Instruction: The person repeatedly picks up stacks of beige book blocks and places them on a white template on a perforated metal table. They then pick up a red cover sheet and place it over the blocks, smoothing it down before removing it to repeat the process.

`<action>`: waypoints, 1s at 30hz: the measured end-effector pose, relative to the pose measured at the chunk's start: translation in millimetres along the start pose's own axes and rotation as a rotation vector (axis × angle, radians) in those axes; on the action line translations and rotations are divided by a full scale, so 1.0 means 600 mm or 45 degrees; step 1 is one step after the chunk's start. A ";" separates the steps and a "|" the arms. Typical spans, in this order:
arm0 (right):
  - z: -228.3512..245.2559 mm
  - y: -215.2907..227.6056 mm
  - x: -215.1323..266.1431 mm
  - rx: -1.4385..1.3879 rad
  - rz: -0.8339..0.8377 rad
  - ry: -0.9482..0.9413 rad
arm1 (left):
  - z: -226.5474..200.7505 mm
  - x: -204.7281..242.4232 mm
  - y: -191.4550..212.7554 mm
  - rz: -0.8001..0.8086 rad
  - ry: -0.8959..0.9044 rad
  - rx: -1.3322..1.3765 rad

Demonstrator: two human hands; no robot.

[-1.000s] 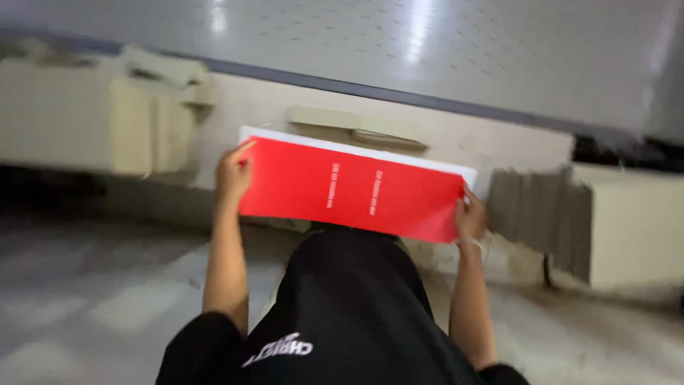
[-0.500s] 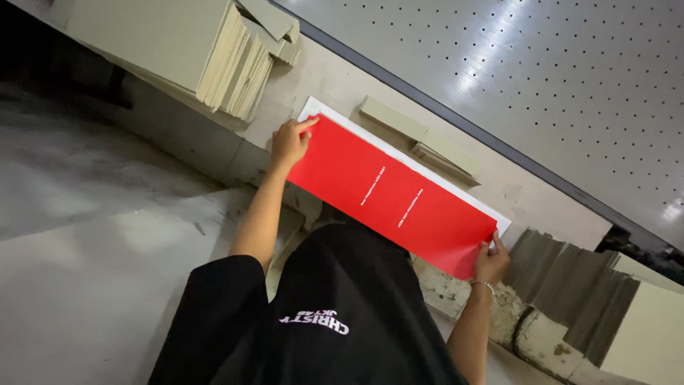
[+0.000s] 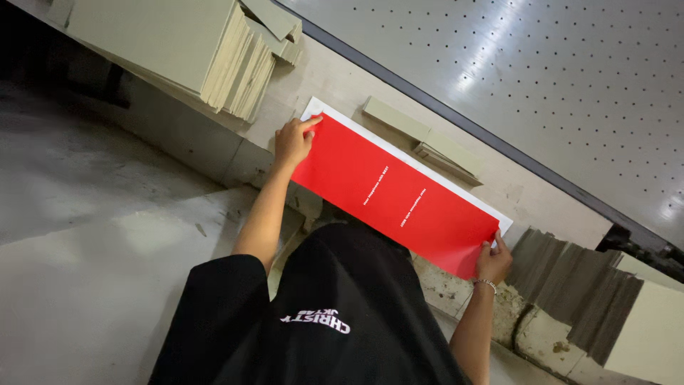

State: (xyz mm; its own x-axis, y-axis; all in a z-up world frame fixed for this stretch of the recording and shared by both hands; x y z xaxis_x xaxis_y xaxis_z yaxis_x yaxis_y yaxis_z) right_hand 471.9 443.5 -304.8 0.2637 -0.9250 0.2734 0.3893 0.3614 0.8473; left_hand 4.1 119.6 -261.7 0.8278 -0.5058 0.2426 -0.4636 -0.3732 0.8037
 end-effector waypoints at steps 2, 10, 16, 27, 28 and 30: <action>0.003 0.005 0.003 0.082 -0.020 0.011 | 0.003 0.001 -0.002 0.003 0.020 0.006; 0.032 0.031 0.026 0.086 -0.030 -0.071 | 0.013 -0.005 -0.008 -0.019 -0.016 -0.021; 0.057 0.043 0.043 0.533 -0.164 0.026 | -0.102 0.034 -0.108 -0.256 -0.255 -0.093; 0.044 0.021 0.056 0.765 -0.512 0.023 | -0.094 0.071 -0.007 0.038 -0.502 0.029; 0.045 0.020 0.057 0.742 -0.560 0.034 | -0.061 0.060 -0.015 0.011 -0.506 -0.090; 0.107 0.012 0.071 0.724 -0.613 0.024 | -0.020 0.046 -0.033 -0.004 -0.528 -0.206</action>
State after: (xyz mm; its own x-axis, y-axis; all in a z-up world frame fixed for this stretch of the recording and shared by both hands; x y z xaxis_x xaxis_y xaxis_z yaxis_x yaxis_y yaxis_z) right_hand 429.3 399.4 -258.2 0.1963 -0.9617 -0.1912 -0.0495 -0.2045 0.9776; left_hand 39.9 122.1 -264.3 0.6168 -0.7866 0.0282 -0.3788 -0.2652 0.8867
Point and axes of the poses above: each hand's wrist, its own x-axis away from the middle knuckle, its own y-axis out of the back of the hand, z = x × y, the point moved 2 cm from there along -x, towards the middle knuckle, and after that the axes turned 9 degrees about x, right-handed, at the moved point
